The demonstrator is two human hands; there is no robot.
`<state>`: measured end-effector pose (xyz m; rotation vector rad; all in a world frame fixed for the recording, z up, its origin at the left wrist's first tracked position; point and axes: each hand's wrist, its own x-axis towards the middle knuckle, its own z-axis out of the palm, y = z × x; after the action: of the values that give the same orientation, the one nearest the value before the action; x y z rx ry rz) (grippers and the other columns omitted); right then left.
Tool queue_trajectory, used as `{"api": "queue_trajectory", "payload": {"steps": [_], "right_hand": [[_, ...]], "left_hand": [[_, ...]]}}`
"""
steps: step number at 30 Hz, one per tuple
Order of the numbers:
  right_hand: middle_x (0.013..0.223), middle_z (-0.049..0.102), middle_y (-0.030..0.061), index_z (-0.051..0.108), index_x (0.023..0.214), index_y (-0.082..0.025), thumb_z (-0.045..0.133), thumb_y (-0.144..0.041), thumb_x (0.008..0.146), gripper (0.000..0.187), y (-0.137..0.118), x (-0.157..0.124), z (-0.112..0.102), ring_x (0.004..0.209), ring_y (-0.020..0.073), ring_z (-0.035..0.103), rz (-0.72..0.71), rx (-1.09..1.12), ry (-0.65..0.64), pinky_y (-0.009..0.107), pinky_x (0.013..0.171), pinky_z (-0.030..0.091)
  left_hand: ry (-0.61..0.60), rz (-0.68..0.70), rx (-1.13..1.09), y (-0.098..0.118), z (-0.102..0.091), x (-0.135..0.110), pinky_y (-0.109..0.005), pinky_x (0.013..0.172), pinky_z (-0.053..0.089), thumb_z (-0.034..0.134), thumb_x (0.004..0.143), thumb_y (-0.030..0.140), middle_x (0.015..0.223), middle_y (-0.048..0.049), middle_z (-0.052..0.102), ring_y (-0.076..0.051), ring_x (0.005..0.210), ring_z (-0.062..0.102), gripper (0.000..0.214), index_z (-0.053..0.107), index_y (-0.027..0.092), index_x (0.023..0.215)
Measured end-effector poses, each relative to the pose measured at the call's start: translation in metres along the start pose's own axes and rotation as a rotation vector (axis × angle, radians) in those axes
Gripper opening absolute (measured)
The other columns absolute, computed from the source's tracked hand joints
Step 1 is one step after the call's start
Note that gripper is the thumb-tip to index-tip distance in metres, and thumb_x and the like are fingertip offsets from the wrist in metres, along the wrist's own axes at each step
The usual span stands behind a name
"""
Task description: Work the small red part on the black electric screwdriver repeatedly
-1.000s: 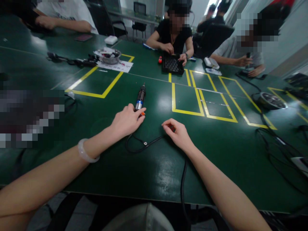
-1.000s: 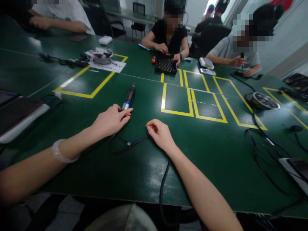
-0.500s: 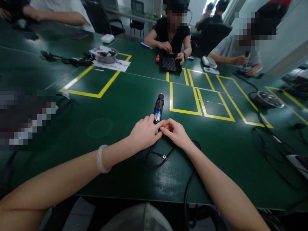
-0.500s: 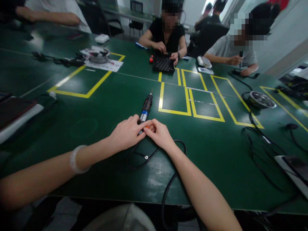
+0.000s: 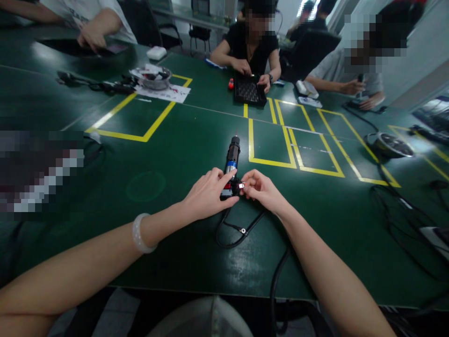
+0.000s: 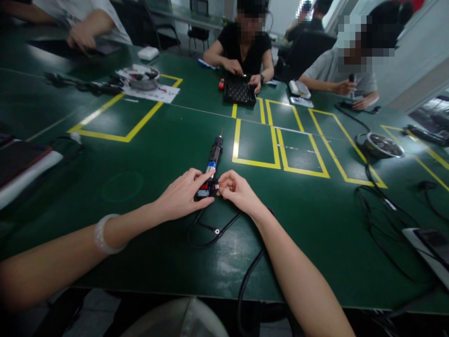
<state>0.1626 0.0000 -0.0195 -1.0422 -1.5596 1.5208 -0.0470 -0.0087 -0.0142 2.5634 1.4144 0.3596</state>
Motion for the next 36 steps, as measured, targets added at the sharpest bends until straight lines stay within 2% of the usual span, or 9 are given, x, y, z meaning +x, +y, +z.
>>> {"api": "queue_trajectory", "payload": {"steps": [5, 12, 18, 25, 29, 36], "right_hand": [[0.073, 0.062, -0.0014, 0.049, 0.093, -0.020, 0.064, -0.029, 0.080, 0.022, 0.004, -0.001, 0.003, 0.062, 0.0109, 0.056, -0.028, -0.111, -0.008, 0.024, 0.057, 0.043], [0.068, 0.052, -0.0051, 0.052, 0.091, -0.019, 0.061, -0.029, 0.084, 0.015, 0.003, -0.004, 0.006, 0.057, 0.0097, 0.047, -0.100, -0.358, 0.041, 0.023, 0.055, 0.037], [0.063, 0.046, -0.0076, 0.051, 0.095, -0.020, 0.060, -0.026, 0.084, 0.015, 0.005, -0.003, 0.012, 0.055, 0.0096, 0.044, -0.137, -0.364, 0.093, 0.024, 0.055, 0.035], [0.068, 0.049, -0.0056, 0.052, 0.099, -0.019, 0.055, -0.023, 0.084, 0.015, 0.006, -0.003, 0.011, 0.059, 0.0106, 0.047, -0.137, -0.293, 0.052, 0.025, 0.058, 0.037], [0.071, 0.050, -0.0055, 0.051, 0.105, -0.020, 0.048, -0.015, 0.082, 0.025, 0.007, -0.004, 0.011, 0.061, 0.0111, 0.047, -0.148, -0.333, 0.036, 0.025, 0.062, 0.038], [0.074, 0.048, -0.0053, 0.050, 0.112, -0.021, 0.046, -0.012, 0.078, 0.035, 0.006, -0.004, 0.012, 0.063, 0.0117, 0.047, -0.177, -0.370, 0.024, 0.025, 0.064, 0.038]], "left_hand": [[0.003, -0.007, -0.006, 0.001, 0.000, -0.001, -0.037, 0.087, 0.045, 0.049, 0.088, 0.058, 0.116, -0.0123, 0.049, -0.025, 0.103, 0.053, 0.073, 0.038, 0.020, 0.150], [0.012, -0.003, -0.014, 0.000, 0.001, -0.001, -0.037, 0.087, 0.045, 0.050, 0.088, 0.058, 0.116, -0.0121, 0.049, -0.025, 0.102, 0.052, 0.073, 0.038, 0.020, 0.150], [0.005, -0.004, -0.016, 0.002, -0.001, -0.001, -0.037, 0.088, 0.045, 0.050, 0.088, 0.057, 0.116, -0.0124, 0.049, -0.025, 0.103, 0.052, 0.072, 0.040, 0.018, 0.148], [0.012, -0.001, -0.012, 0.001, 0.000, -0.001, -0.037, 0.088, 0.045, 0.049, 0.088, 0.056, 0.115, -0.0122, 0.048, -0.025, 0.103, 0.052, 0.070, 0.041, 0.020, 0.147], [0.012, -0.010, -0.022, 0.002, -0.001, -0.001, -0.037, 0.087, 0.045, 0.050, 0.088, 0.055, 0.113, -0.0116, 0.048, -0.025, 0.102, 0.052, 0.067, 0.043, 0.021, 0.145], [0.000, -0.030, 0.019, 0.005, -0.002, 0.004, -0.035, 0.083, 0.044, 0.047, 0.090, 0.053, 0.108, -0.0102, 0.048, -0.024, 0.098, 0.052, 0.064, 0.042, 0.024, 0.147]]}}
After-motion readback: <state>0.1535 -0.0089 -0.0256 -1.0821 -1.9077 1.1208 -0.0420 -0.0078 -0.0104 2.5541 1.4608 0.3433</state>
